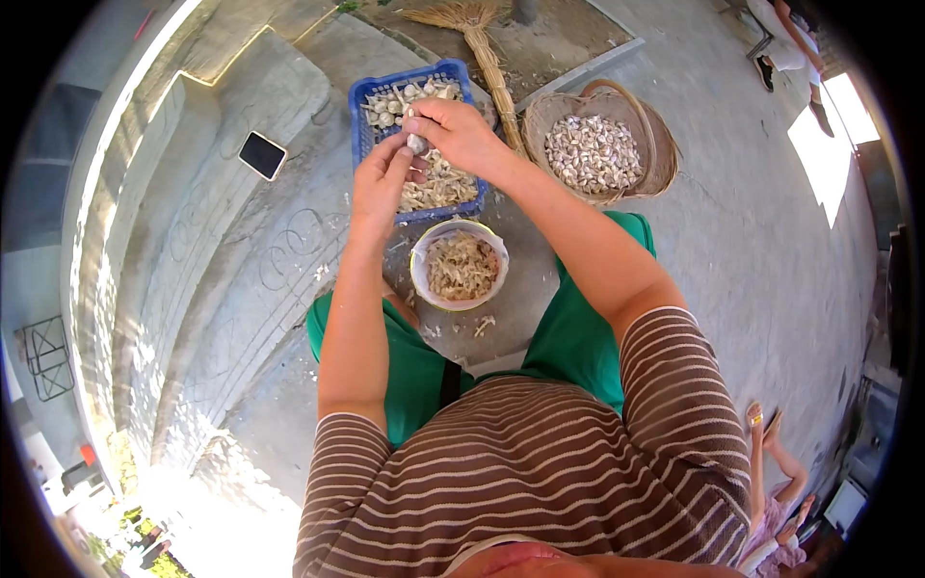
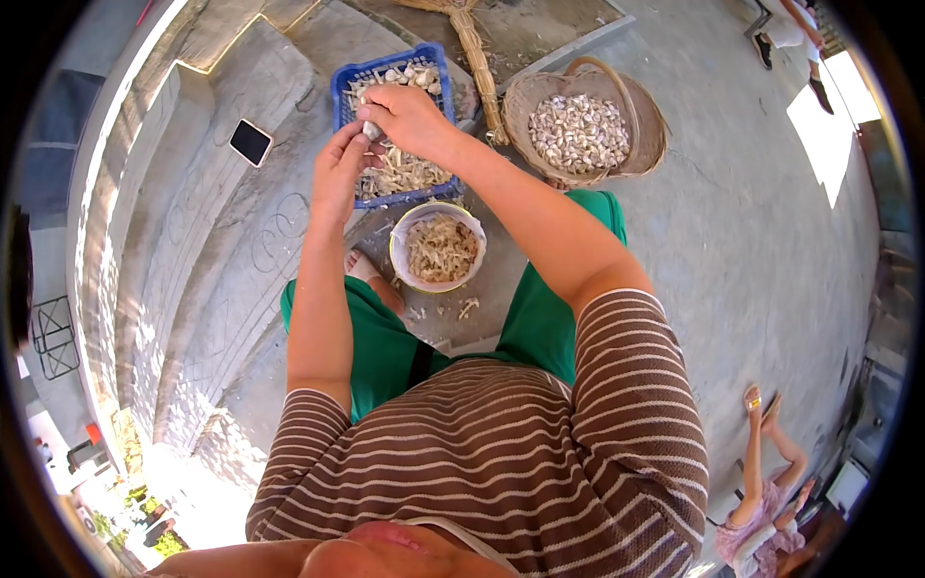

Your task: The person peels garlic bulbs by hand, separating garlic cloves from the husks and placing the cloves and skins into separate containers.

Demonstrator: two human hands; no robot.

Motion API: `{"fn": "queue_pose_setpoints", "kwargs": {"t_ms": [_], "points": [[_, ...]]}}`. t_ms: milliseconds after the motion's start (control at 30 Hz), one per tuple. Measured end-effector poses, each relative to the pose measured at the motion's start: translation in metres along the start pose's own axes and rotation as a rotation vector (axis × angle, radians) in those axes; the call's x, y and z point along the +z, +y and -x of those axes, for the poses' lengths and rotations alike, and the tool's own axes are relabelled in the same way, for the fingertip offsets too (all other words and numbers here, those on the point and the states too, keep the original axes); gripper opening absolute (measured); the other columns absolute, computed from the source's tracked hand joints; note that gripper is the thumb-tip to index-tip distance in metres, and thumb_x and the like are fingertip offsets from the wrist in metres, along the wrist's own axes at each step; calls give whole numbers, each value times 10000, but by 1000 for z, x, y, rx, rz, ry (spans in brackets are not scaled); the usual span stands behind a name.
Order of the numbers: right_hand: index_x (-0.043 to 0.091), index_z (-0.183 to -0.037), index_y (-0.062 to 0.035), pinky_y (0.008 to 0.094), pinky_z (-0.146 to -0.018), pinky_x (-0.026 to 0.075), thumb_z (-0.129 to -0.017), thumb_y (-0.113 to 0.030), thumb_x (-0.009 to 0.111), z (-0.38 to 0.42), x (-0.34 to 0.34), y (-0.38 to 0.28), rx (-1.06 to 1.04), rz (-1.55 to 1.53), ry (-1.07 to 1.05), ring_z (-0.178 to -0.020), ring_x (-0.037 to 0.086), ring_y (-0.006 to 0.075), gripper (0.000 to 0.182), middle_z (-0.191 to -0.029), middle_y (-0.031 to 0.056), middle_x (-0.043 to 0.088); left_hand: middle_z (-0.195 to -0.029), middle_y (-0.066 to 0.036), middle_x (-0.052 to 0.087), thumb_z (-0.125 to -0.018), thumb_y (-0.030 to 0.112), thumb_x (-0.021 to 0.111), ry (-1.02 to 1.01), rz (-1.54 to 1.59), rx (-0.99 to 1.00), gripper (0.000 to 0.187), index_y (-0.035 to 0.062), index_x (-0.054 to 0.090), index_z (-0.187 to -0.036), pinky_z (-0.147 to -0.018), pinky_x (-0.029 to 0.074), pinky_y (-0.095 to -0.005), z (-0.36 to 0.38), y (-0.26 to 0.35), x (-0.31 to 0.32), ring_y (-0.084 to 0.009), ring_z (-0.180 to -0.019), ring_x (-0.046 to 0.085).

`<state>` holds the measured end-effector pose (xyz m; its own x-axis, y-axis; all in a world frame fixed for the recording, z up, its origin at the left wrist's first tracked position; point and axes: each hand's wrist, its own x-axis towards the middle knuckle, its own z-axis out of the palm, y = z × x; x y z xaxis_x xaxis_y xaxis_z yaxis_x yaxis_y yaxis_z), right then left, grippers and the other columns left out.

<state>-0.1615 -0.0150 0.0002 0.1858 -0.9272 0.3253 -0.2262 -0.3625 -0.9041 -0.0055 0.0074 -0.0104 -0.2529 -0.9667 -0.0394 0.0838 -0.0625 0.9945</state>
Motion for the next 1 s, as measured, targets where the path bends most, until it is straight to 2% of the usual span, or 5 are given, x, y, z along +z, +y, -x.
{"fn": "queue_pose_setpoints", "kwargs": {"t_ms": [367, 633, 733, 833, 1000], "points": [[582, -907, -4, 335, -698, 446, -867, -169, 557, 3, -2, 4, -62, 23, -58, -764, 567, 254, 172, -801, 127, 592, -824, -49, 617, -881, 90, 530, 88, -553, 168, 233, -5, 521, -1094, -630, 482, -247, 2, -6, 4, -88, -721, 582], [573, -880, -3, 385, -707, 446, -866, -197, 542, 3, 2, 10, -100, 43, -32, -800, 577, 342, 197, -819, 171, 598, -814, -195, 622, -894, 175, 442, 158, -906, 325, 221, 48, 467, -1074, -609, 474, -400, 5, -9, 13, -361, -702, 624], [548, -902, -1, 327, -667, 430, -889, -180, 540, 3, 1, 8, -114, 78, -63, -726, 545, 223, 179, -775, 113, 567, -792, -272, 584, -884, 153, 420, 129, -824, 236, 249, 19, 412, -1095, -625, 433, -505, 7, -8, 18, -462, -716, 569], [563, -849, -8, 403, -690, 437, -871, -223, 522, 3, 1, 7, -97, 88, -57, -791, 568, 354, 220, -806, 174, 588, -805, -293, 576, -888, 143, 402, 132, -803, 204, 267, 21, 390, -1125, -636, 421, -526, 6, -11, 19, -485, -749, 556], [554, -834, -8, 396, -664, 435, -872, -225, 519, 4, -2, 2, -74, 51, -36, -751, 566, 345, 223, -780, 170, 582, -676, -112, 509, -939, 184, 389, 94, -564, 169, 232, 26, 428, -1104, -501, 386, -343, 6, -14, 17, -223, -569, 489]]}}
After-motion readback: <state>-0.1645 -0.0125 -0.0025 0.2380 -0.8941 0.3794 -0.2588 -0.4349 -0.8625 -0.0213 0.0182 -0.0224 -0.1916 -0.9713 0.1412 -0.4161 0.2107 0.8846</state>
